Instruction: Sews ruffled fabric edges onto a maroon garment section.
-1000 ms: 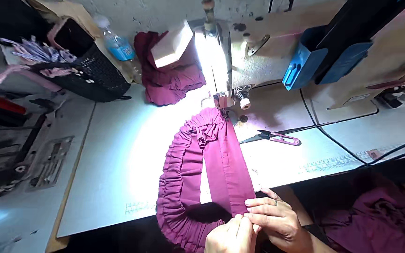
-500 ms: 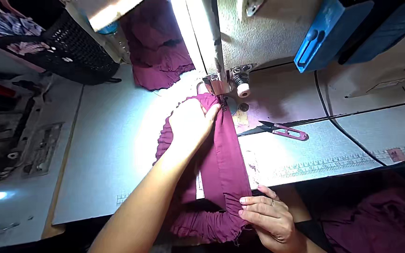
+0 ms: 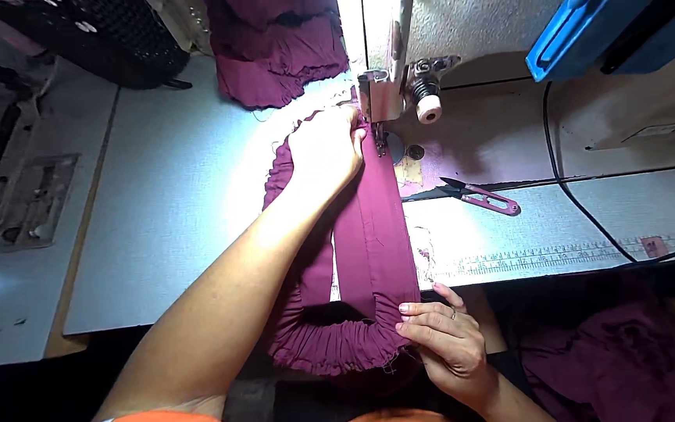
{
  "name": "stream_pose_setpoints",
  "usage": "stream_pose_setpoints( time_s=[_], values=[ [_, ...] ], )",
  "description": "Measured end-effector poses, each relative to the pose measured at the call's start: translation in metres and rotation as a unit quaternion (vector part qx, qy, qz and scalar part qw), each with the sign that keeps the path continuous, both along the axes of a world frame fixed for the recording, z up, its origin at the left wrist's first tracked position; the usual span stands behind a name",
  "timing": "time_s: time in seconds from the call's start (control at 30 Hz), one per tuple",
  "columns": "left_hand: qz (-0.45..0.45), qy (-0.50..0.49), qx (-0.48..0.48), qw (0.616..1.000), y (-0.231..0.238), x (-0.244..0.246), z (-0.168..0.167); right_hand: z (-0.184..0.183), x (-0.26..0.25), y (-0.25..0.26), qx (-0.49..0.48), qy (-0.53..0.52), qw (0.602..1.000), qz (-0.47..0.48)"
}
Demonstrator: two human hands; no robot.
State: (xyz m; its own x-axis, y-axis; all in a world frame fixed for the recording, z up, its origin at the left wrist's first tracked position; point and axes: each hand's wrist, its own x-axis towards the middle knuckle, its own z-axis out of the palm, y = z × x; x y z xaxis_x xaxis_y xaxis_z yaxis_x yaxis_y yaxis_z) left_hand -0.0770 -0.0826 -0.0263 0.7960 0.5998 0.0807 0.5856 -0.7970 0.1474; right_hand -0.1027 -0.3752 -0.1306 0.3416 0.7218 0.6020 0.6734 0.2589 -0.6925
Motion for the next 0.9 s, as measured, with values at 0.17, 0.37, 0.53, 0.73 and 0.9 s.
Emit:
stream_pose_setpoints(
  time_s=[0.17, 0.37, 0.53, 0.73, 0.9],
  values=[
    [-0.012, -0.026, 0.014, 0.999, 0.010, 0.006, -0.005, 0.013, 0.004, 0.011, -0.007, 0.009, 1.000, -0.005],
    [0.005, -0.006, 0.004, 1.000, 0.033, 0.029, -0.001, 0.039, 0.017, 0.042, -0.073, -0.018, 0.996, -0.054],
    [0.002, -0.019, -0.009, 1.000, 0.048, 0.043, 0.004, 0.048, 0.033, 0.070, -0.108, -0.039, 0.991, -0.067],
    [-0.015, -0.049, 0.019, 0.999, 0.080, 0.065, -0.012, 0.049, 0.055, 0.095, -0.115, -0.020, 0.992, -0.052],
    [-0.012, -0.079, 0.060, 0.995, 0.100, 0.083, -0.025, 0.051, 0.068, 0.114, -0.104, -0.025, 0.993, -0.058]
  ],
)
